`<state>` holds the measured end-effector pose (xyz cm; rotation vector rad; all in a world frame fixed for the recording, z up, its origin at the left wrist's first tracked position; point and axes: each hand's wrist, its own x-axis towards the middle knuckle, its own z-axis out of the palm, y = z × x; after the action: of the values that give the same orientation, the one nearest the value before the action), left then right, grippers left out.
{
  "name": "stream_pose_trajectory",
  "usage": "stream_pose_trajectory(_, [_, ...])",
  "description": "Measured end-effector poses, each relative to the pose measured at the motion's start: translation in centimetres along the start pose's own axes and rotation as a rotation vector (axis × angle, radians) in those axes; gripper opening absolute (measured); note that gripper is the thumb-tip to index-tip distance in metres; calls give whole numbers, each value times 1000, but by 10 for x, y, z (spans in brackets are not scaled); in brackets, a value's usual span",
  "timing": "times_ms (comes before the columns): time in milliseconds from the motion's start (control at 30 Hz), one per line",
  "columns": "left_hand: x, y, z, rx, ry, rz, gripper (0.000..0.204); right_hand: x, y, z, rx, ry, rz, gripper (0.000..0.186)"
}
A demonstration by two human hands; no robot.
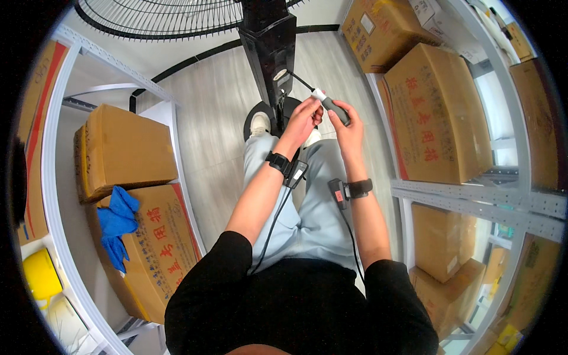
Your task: The person cleans a standing fan with a blue cloth, then uses a screwdriver to remove screws from the fan's neck and base. They open the control panel housing and manipulate internal wiring.
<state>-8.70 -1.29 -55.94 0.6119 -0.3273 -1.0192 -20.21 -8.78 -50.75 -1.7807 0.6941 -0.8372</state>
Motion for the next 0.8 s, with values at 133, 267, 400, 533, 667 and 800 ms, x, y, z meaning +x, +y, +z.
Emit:
stream_pose_trajectory(133, [3, -2, -2, 6, 29, 31, 25, -5, -11, 3, 385, 28, 268, 37])
stream_pose_trajectory(267, [3, -3, -5, -20, 36, 38, 21, 7, -19, -20, 381, -240, 768, 40])
stream_pose_trajectory(400, [4, -3, -3, 2, 62, 0, 15, -1, -5, -13, 59, -97, 222, 45])
stream_pose_trajectory(533, [2, -1, -4, 29, 88, 5, 15, -13, -20, 2, 166, -10, 270, 46])
stream_pose_trajectory(667, [1, 0, -1, 8, 98, -4, 16, 6, -8, -29, 466, -252, 802, 36])
stream_pose_trajectory(800, [0, -1, 0, 3, 106, -48, 17, -5, 4, -21, 257, -154, 383, 37])
